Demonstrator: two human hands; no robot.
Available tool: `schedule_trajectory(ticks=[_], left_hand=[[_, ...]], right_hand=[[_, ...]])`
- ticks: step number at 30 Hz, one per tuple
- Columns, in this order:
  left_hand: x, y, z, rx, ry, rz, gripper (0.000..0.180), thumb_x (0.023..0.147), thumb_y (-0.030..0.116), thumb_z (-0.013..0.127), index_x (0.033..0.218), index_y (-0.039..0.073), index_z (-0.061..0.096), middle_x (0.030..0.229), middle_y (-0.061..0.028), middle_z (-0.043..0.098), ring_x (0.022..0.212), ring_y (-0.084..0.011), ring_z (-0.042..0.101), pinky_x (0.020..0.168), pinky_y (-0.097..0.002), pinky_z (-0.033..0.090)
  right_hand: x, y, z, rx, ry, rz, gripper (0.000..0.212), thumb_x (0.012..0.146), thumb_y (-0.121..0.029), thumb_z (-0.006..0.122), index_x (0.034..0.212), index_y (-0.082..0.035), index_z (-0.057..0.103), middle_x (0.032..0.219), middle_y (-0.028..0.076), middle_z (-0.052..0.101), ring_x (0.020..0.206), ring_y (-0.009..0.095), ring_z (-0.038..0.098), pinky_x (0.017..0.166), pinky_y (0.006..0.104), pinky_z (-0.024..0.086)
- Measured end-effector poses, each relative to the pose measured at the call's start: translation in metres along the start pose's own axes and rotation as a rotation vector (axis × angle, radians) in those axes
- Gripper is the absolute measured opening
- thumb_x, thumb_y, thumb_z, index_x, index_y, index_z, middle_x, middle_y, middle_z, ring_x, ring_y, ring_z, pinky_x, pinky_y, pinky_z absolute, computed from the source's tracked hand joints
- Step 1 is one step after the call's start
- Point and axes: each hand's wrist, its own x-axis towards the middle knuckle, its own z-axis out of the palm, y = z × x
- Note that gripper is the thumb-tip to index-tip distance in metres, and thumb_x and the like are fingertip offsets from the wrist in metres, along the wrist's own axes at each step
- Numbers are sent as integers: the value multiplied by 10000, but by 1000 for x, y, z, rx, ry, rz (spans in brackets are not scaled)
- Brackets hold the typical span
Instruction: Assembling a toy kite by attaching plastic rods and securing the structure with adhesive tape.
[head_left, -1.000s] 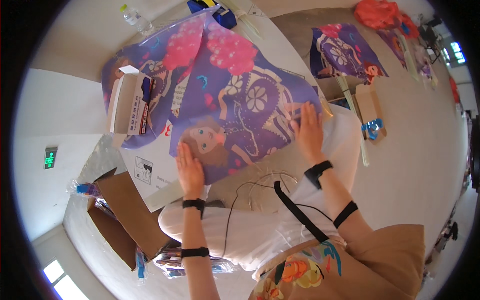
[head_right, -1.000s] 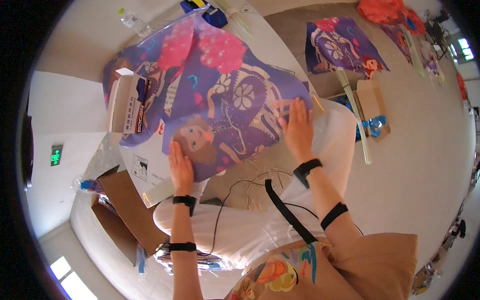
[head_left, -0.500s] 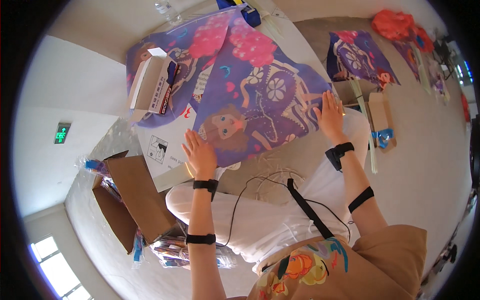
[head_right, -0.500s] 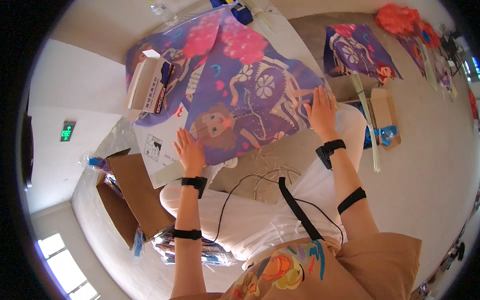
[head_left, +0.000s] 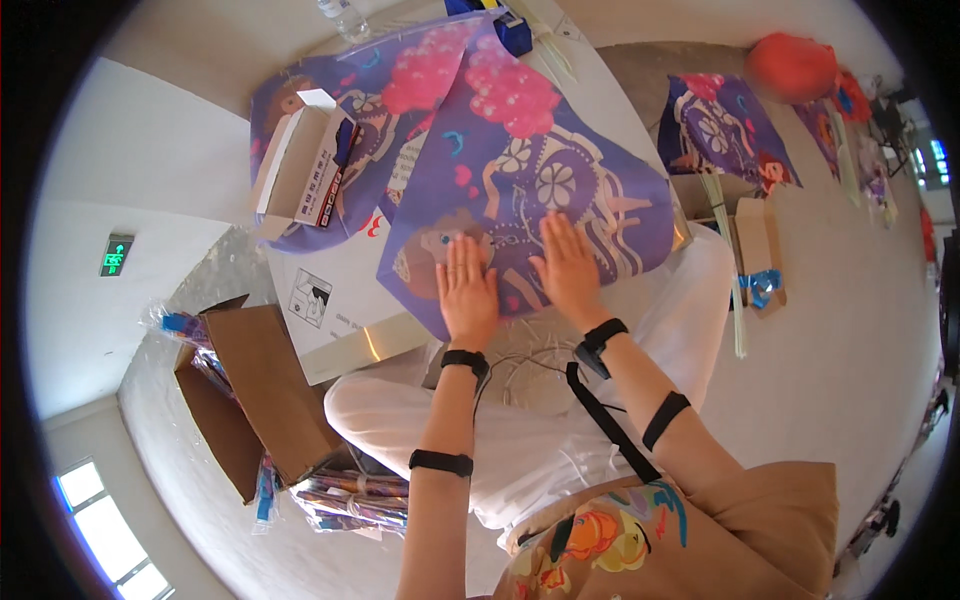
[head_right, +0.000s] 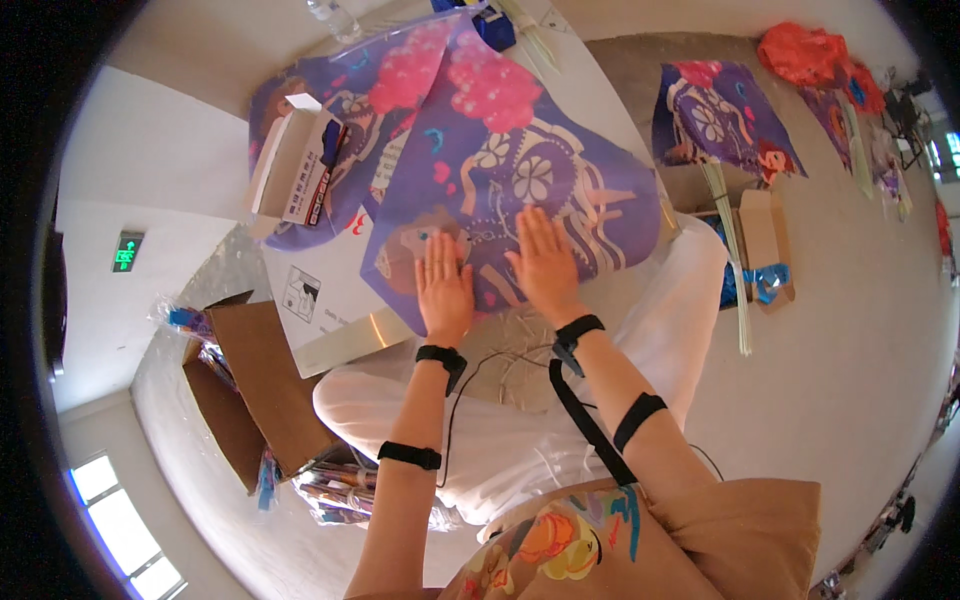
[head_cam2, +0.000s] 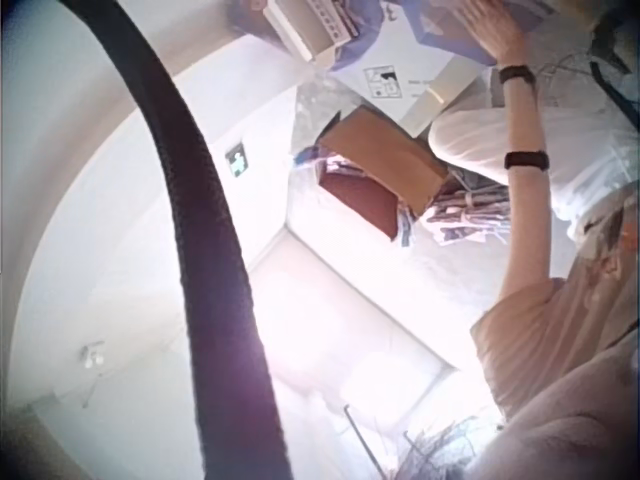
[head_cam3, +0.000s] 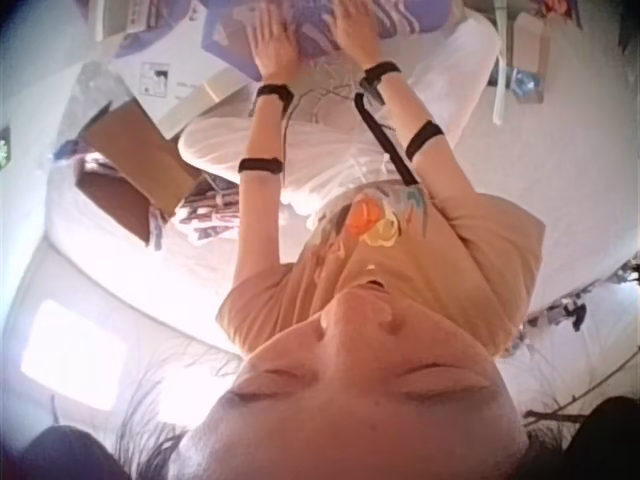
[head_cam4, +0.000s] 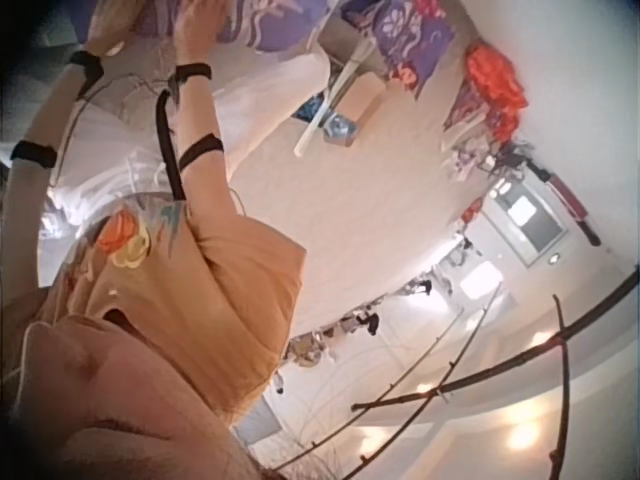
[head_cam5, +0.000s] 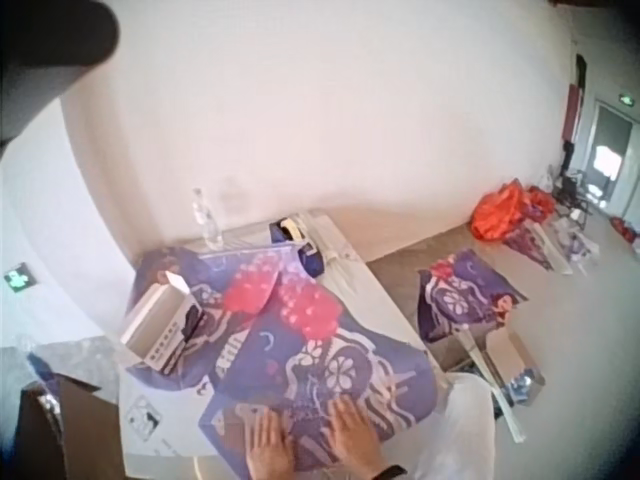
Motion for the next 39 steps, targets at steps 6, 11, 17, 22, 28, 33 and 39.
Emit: schedule_trajectory(ticks=[6, 11, 17, 22, 28, 33, 39], left_hand=[[6, -24, 2, 125, 9, -131, 587, 979, 304, 393, 1467, 17, 235, 1534, -134, 240, 1429, -262, 200, 1149, -462, 161], [11, -14, 2, 131, -5, -99, 587, 983, 299, 385, 1467, 8, 225, 1543, -146, 207, 1435, -276, 174, 1145, -479, 161], [34, 1, -6, 173, -154, -217, 570, 978, 256, 385, 1461, -5, 232, 1535, -161, 225, 1437, -291, 171, 1141, -492, 166], [73, 8, 15, -358, 116, -72, 517, 978, 192, 374, 1444, -12, 278, 1506, -179, 286, 1421, -314, 212, 1147, -461, 168], [77, -16, 21, 34, 127, -211, 553, 989, 281, 386, 1446, -9, 278, 1518, -179, 260, 1421, -322, 205, 1149, -466, 159], [71, -50, 3, 140, 88, -207, 628, 978, 366, 385, 1448, -30, 253, 1528, -192, 223, 1431, -317, 173, 1154, -464, 140], [73, -77, 0, 135, 140, -202, 621, 985, 363, 385, 1451, -24, 245, 1529, -190, 220, 1427, -326, 181, 1153, -464, 146]], right_hand=[[35, -1, 11, -193, 44, 158, 578, 924, -289, 530, 1382, 24, 372, 1446, 187, 378, 1362, 309, 330, 1120, 471, 229], [82, -41, 44, 58, 37, -67, 597, 932, -301, 517, 1393, 37, 345, 1454, 196, 360, 1376, 315, 303, 1125, 473, 222], [85, -36, 56, -35, 14, -45, 609, 954, -332, 459, 1418, 33, 306, 1472, 172, 341, 1389, 298, 283, 1139, 457, 200], [86, -35, 57, -105, -61, -60, 576, 974, -298, 413, 1433, 22, 280, 1497, 162, 302, 1415, 275, 229, 1149, 447, 175], [85, -22, 58, 56, 35, 15, 569, 953, -249, 461, 1425, 22, 296, 1481, 188, 319, 1402, 309, 257, 1144, 464, 183], [96, 43, 19, -152, 39, 162, 560, 907, -252, 539, 1367, 21, 371, 1445, 190, 371, 1364, 324, 318, 1109, 481, 241], [85, 166, -20, -366, 177, 293, 518, 952, -272, 480, 1378, -1, 366, 1446, 185, 372, 1370, 318, 311, 1116, 506, 223]])
